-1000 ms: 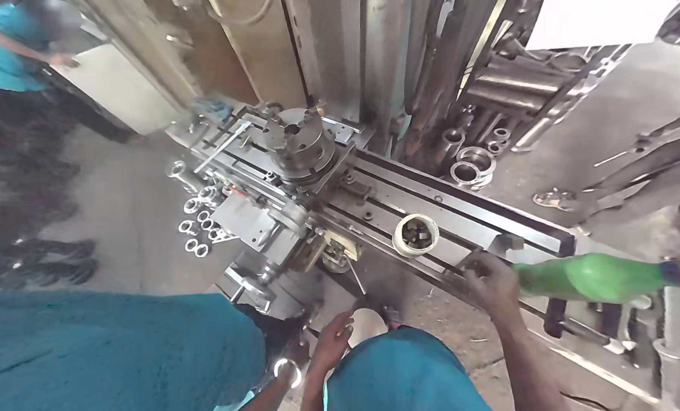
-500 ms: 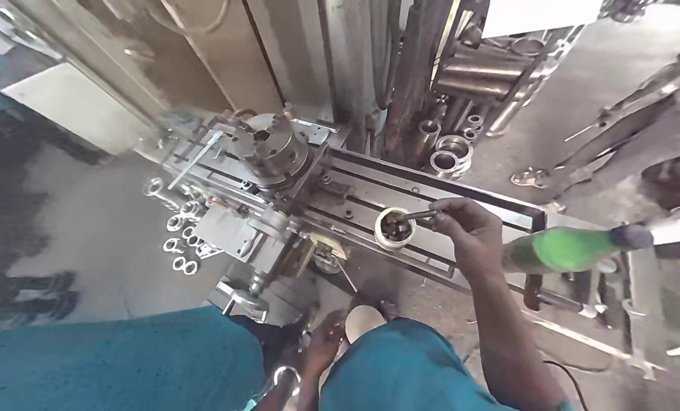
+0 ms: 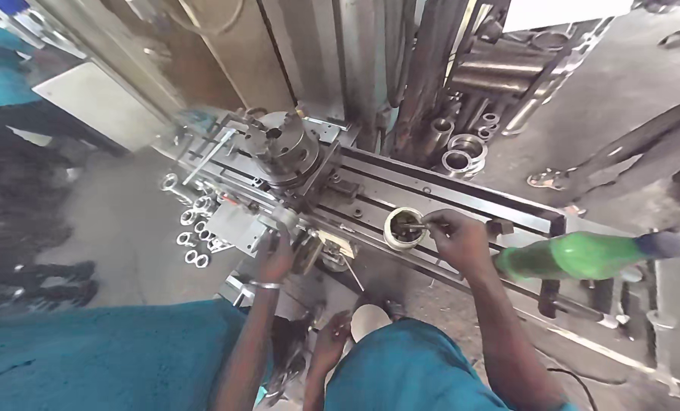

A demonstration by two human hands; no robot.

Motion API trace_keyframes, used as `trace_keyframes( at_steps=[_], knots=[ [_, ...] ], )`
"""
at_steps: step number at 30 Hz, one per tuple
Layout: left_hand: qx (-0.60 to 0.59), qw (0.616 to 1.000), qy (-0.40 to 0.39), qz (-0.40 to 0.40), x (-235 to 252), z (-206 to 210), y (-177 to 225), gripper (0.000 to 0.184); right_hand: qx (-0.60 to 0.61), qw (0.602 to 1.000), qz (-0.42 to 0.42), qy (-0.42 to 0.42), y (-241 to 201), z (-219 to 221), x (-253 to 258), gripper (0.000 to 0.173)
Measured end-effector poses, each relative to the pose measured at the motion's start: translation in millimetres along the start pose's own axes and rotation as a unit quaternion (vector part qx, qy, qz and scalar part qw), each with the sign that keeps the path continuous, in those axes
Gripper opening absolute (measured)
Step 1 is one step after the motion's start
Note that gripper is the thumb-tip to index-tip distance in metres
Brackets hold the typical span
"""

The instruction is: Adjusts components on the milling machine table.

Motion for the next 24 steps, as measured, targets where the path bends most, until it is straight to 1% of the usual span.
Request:
trace_keyframes(
  at_steps=[3,5,6,7,8,9,10,11,12,13,15,17,18,20,21,22,24],
  knots=[
    [-0.021,1.0,-0.003,0.012,2,4,-7,0.042,0.007,1.0,0.0,-0.008,1,3,-5,0.016],
    [-0.031,0.999,-0.005,0.029,4,5,-9,0.042,0.037,0.999,-0.012,-0.018,1,7,-7,0.019],
    [-0.024,0.999,-0.007,0.039,2,4,-3,0.041,0.058,0.998,-0.025,-0.018,2,10,-8,0.019],
    [-0.012,0.999,-0.011,0.046,-4,-1,20,0.041,0.077,0.996,-0.039,-0.013,3,14,-10,0.019],
    [0.003,0.999,-0.025,0.036,-19,-12,69,0.04,0.09,0.995,-0.053,-0.002,4,17,-12,0.018],
    [0.012,0.999,-0.04,0.001,-40,-27,143,0.038,0.096,0.993,-0.068,0.014,5,19,-13,0.017],
    [0.021,0.999,-0.026,-0.015,-63,-43,219,0.036,0.105,0.991,-0.082,0.026,7,21,-14,0.016],
    [0.03,0.999,-0.011,-0.012,-81,-56,276,0.035,0.112,0.988,-0.098,0.03,10,23,-14,0.015],
    [0.037,0.999,0.001,0.007,-94,-63,308,0.036,0.106,0.987,-0.115,0.024,12,27,-14,0.015],
    [0.042,0.999,0.006,0.023,-99,-64,320,0.036,0.076,0.988,-0.131,0.013,15,29,-14,0.015],
    [0.051,0.998,0.003,0.043,-96,-58,316,0.035,0.02,0.988,-0.152,-0.01,14,30,-14,0.016],
    [0.056,0.997,-0.004,0.051,-92,-54,311,0.035,0.002,0.989,-0.146,-0.029,8,29,-14,0.019],
    [0.057,0.997,-0.012,0.053,-93,-53,314,0.036,0.003,0.989,-0.141,-0.032,5,29,-14,0.019],
    [0.054,0.997,-0.014,0.047,-91,-52,318,0.037,0.01,0.99,-0.14,-0.008,3,24,-14,0.021],
    [0.053,0.998,-0.017,0.033,-88,-50,312,0.036,0.008,0.991,-0.137,0.014,4,19,-15,0.022],
    [0.049,0.998,-0.027,0.005,-82,-45,295,0.036,0.008,0.991,-0.128,0.033,5,12,-16,0.022],
    [0.036,0.996,-0.045,-0.065,-61,-28,217,0.038,0.006,0.992,-0.102,0.071,10,-1,-17,0.023]
  ],
)
Point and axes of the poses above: each hand's wrist, its own x-axis towards the middle knuckle, its own z-axis out of the palm, y = z × x, the point moved 1 cm from there along x, towards the middle knuckle, and after that the axes turned 7 degrees about x, right-handed, at the moved point
